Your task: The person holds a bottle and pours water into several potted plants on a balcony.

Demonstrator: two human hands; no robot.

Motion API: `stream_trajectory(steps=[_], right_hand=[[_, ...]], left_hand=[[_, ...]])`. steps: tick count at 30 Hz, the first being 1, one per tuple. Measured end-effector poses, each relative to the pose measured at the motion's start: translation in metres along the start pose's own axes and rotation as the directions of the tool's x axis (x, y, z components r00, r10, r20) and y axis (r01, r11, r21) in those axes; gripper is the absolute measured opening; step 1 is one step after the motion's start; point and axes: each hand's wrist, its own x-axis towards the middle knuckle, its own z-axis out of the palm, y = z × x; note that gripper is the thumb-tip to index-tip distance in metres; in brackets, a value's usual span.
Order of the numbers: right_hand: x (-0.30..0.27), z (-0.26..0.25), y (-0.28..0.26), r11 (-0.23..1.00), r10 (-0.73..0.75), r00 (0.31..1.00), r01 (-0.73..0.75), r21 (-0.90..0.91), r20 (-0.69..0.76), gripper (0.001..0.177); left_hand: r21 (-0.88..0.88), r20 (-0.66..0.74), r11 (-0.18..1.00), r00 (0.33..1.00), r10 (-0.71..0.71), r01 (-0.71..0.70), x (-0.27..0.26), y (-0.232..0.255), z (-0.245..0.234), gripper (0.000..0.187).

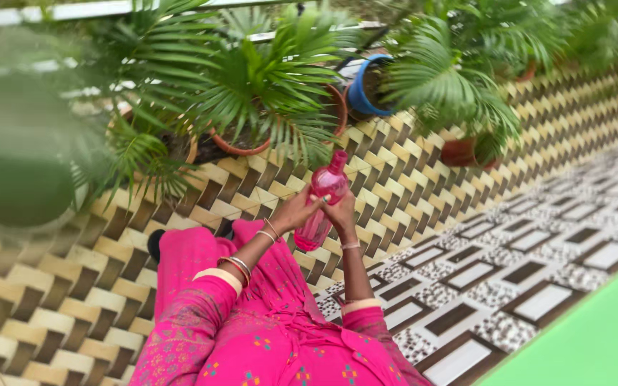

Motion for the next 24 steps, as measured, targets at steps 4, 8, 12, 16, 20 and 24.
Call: stream_trajectory(steps=[4, 8, 12, 16, 20, 24], right_hand=[[-0.049, -0.032, -0.012, 0.995, -0.039, 0.973, 0.017, -0.096, -0.228, 0.057], [-0.100, -0.057, -0.037, 1.000, 0.020, 0.935, -0.013, 0.022, -0.355, 0.067], [-0.128, -0.071, -0.060, 0.933, 0.104, 0.886, 0.071, 0.353, -0.451, 0.069], [-0.146, -0.075, -0.066, 0.966, 0.157, 0.820, -0.010, 0.260, -0.551, 0.063], [-0.139, -0.079, -0.076, 0.977, 0.155, 0.798, -0.036, 0.210, -0.583, 0.063], [-0.120, -0.091, -0.098, 0.982, 0.104, 0.815, 0.006, 0.189, -0.569, 0.070]], left_hand=[[0.117, 0.162, 0.993, 0.987, -0.016, -0.003, -0.024, 0.043, 0.022, 0.077], [0.103, 0.273, 0.954, 0.930, 0.246, -0.283, -0.046, 0.068, 0.040, 0.071], [0.162, 0.414, 0.753, 0.737, 0.535, -0.638, -0.044, 0.100, 0.024, 0.063], [-0.152, 0.452, 0.882, 0.762, 0.463, -0.446, -0.027, 0.138, 0.013, 0.049], [-0.621, 0.116, 0.704, 0.847, 0.518, -0.345, -0.008, 0.187, 0.016, 0.057], [-0.781, 0.039, 0.533, 0.827, 0.561, -0.325, 0.009, 0.241, 0.028, 0.054]])
